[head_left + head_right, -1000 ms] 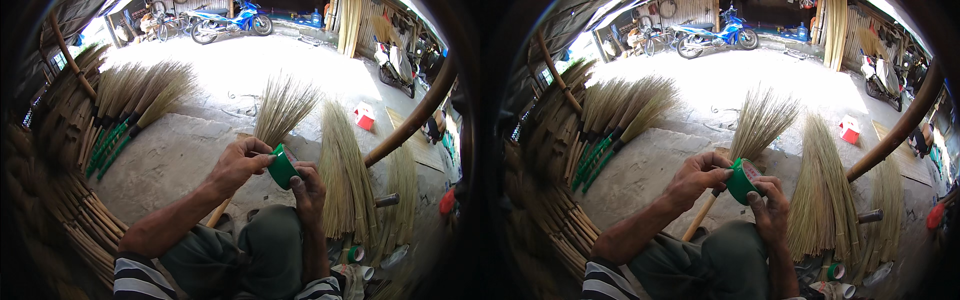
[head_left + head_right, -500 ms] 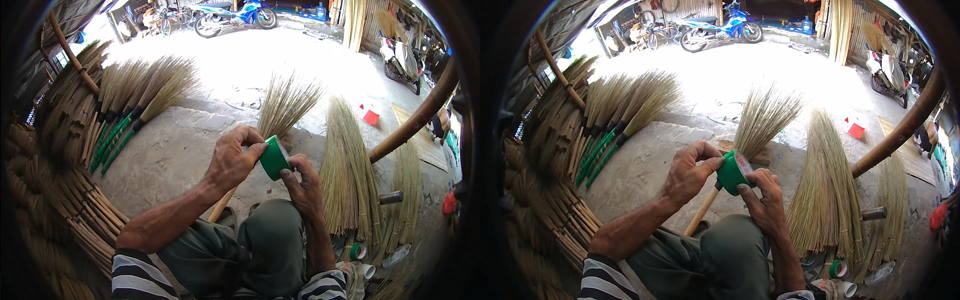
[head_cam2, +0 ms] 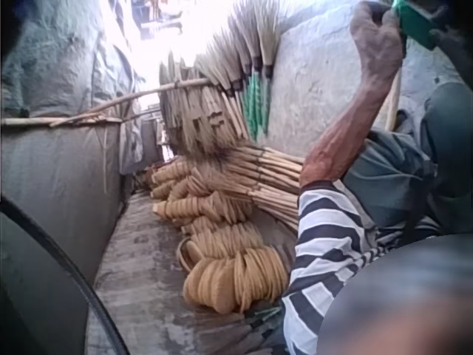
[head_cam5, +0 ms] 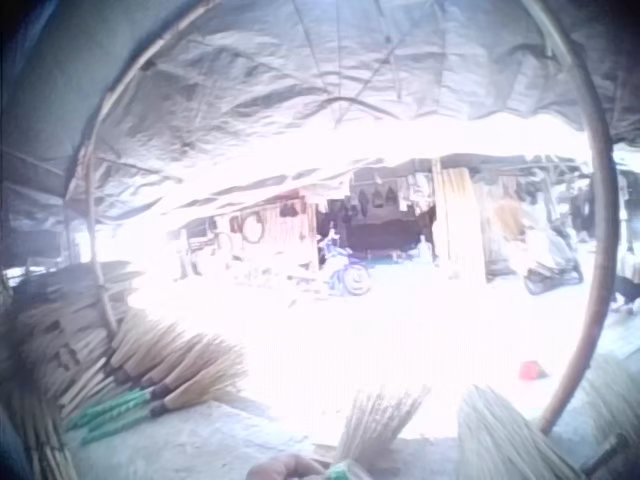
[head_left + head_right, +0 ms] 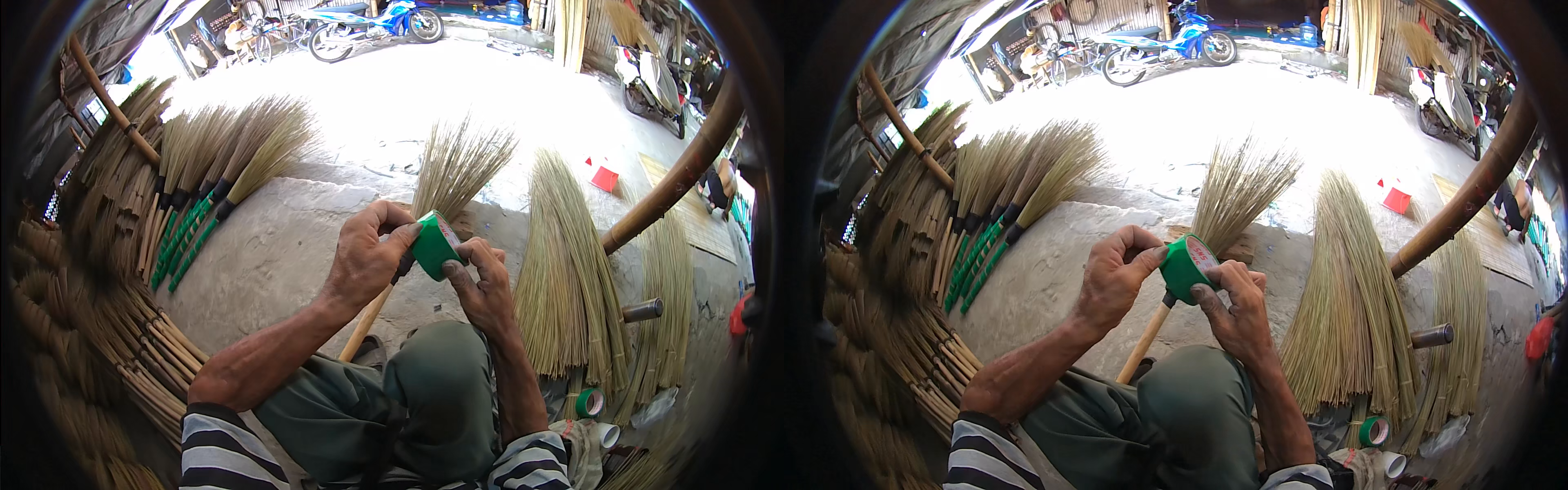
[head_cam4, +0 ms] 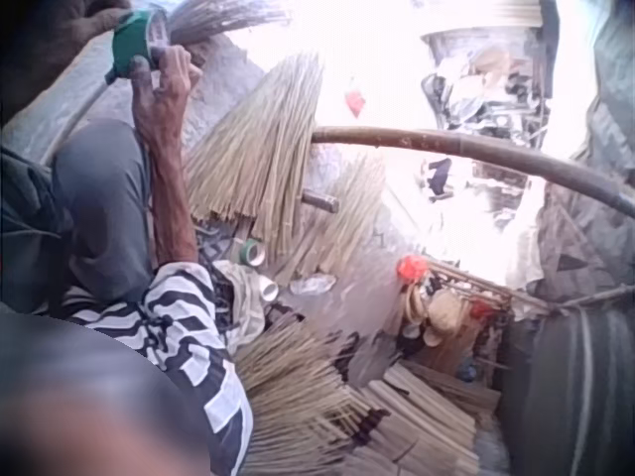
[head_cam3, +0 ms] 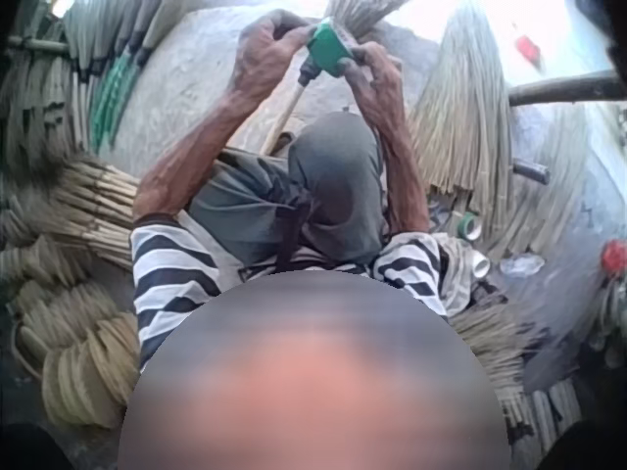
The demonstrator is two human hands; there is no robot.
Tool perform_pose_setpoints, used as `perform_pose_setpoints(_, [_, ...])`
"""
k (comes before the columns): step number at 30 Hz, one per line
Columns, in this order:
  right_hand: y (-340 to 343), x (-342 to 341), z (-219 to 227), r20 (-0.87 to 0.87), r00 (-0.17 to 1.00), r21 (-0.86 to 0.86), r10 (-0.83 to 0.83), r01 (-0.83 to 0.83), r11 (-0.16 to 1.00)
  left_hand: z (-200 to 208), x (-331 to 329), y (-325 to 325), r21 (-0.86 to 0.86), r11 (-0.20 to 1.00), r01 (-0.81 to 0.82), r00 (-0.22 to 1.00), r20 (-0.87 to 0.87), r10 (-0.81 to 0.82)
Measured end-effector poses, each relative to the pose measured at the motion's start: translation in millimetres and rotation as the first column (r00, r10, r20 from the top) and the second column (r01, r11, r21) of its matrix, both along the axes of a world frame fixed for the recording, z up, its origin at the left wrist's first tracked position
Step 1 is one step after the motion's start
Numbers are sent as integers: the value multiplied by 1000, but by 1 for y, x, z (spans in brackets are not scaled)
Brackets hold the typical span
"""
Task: The person assembles a broom by wrapping green tape around the handle and securing the bristles. They use scissors to cut the tape and place the finished broom aside before starting another.
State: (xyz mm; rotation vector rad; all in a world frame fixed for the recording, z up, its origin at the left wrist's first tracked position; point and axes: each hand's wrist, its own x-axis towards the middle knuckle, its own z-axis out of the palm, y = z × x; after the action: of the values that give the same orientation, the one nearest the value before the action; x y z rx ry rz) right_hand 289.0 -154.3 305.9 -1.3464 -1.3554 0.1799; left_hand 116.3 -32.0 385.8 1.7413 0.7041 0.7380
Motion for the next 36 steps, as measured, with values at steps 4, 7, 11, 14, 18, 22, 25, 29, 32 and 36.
perform_pose_setpoints(4, [0,8,-9,-192,981,-29,28,-34,999,-5,6,-1,78,992,94,984,147,-105])
perform_pose_setpoints(7, [-3,9,-13,-214,977,-48,23,-34,998,-7,5,7,-37,995,90,989,118,-85])
perform_pose_setpoints(11, [-2,7,-18,-183,983,-63,-6,-6,998,-11,5,21,-232,965,119,992,74,-105])
perform_pose_setpoints(14, [3,5,-23,-349,935,-107,58,-101,989,-16,6,30,-280,946,164,986,87,-145])
perform_pose_setpoints(18, [11,3,-28,-514,848,-73,132,-197,978,-24,2,39,-298,936,189,982,59,-180])
perform_pose_setpoints(22, [20,-3,-26,-550,814,-61,185,-260,964,-26,1,55,-131,981,139,989,-38,-145])
perform_pose_setpoints(25, [25,-8,-27,-502,844,-116,189,-282,952,-33,5,75,-91,984,151,988,-2,-152])
perform_pose_setpoints(29, [36,-14,-50,-423,897,-306,126,-272,912,-72,-5,95,-65,995,72,984,-161,-81])
perform_pose_setpoints(32, [51,-20,-96,-381,912,-346,152,-293,891,-126,-27,95,-51,999,15,975,-221,-26])
perform_pose_setpoints(36, [53,-33,-175,-401,912,-546,88,-315,776,-205,-50,69,-154,982,-108,963,-262,65])
